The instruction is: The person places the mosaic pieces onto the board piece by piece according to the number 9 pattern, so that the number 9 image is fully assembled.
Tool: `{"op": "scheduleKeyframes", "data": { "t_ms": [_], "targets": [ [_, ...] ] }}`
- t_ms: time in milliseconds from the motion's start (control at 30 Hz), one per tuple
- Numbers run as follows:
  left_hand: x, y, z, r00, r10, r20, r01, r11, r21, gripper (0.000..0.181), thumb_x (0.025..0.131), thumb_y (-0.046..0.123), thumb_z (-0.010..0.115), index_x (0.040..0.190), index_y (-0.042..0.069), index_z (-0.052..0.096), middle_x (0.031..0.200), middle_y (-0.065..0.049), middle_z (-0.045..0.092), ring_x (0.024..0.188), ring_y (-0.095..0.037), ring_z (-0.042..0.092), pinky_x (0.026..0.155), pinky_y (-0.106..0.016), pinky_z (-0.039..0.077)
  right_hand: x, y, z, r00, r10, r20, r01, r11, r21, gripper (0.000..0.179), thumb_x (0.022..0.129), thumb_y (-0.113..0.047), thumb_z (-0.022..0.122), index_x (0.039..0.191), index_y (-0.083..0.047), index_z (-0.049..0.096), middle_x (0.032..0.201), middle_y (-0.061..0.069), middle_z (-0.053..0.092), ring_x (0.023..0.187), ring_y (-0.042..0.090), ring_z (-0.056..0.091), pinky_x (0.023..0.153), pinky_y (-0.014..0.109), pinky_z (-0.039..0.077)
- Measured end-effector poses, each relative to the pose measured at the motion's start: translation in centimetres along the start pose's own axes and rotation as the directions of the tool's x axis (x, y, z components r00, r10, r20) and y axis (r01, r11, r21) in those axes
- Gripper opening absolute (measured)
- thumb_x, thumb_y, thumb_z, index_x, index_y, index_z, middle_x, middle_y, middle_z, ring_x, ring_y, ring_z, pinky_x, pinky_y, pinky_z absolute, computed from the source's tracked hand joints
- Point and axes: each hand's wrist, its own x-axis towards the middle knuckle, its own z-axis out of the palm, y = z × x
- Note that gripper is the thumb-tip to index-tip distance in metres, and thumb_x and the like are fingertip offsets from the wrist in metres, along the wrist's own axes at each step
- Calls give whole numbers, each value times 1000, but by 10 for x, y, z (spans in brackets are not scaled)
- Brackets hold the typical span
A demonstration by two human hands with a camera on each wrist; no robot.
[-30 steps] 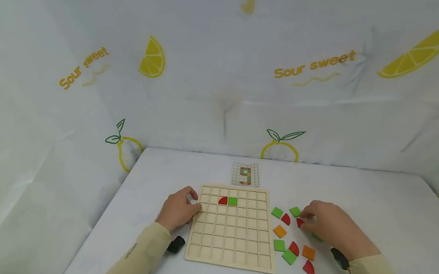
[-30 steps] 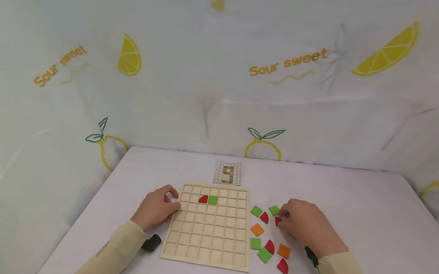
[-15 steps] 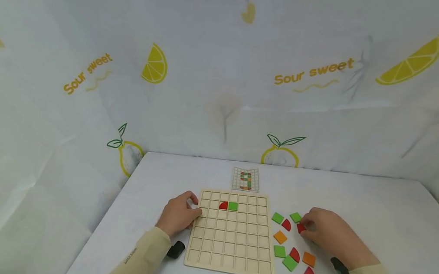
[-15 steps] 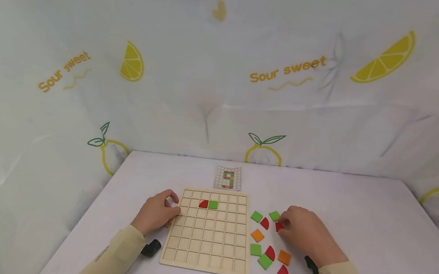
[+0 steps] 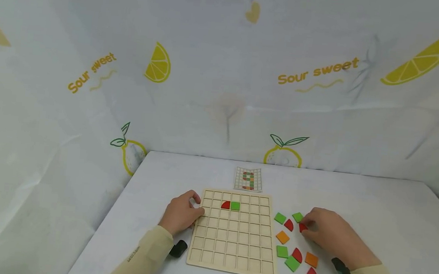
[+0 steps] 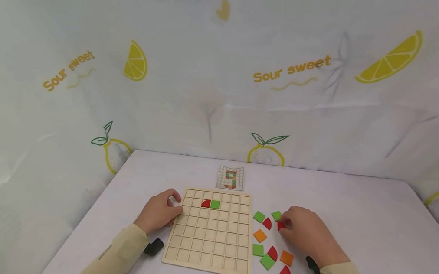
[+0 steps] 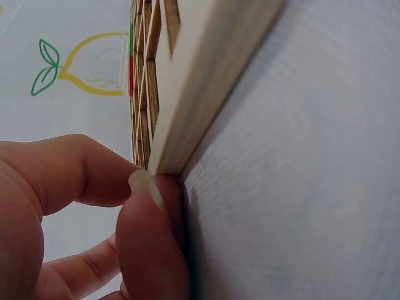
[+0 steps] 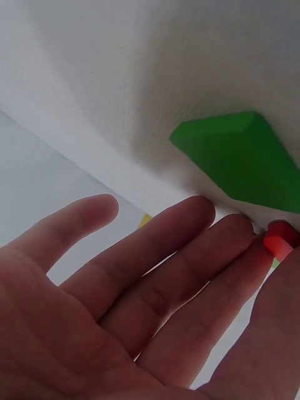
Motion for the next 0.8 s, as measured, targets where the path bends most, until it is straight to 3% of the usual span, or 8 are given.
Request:
{"op": "scheduleKeyframes", "data": {
  "t_ms": [567,800],
  "targets": [
    [0,0,-1,1000,-23,0,23,1000,1,23,93,23,74,112,15,65,70,0,65,54,-14,61,55,-29,45,7,-6,-10,999,15,29,-15,1000,7,24,88,-23,89,104,-8,80,101,2,75,93,23,65,89,51,62],
    [3,1,1,1000,-14,2,14,1000,0,23,93,23,75,112,14,66,70,-1,66,53,-15,62,55,-30,46,16,-23,-16,997,-80,-14,80,997,13,17,89,-18,87,103,-9,81,96,-2,74,90,19,66,87,48,61]
  ]
}}
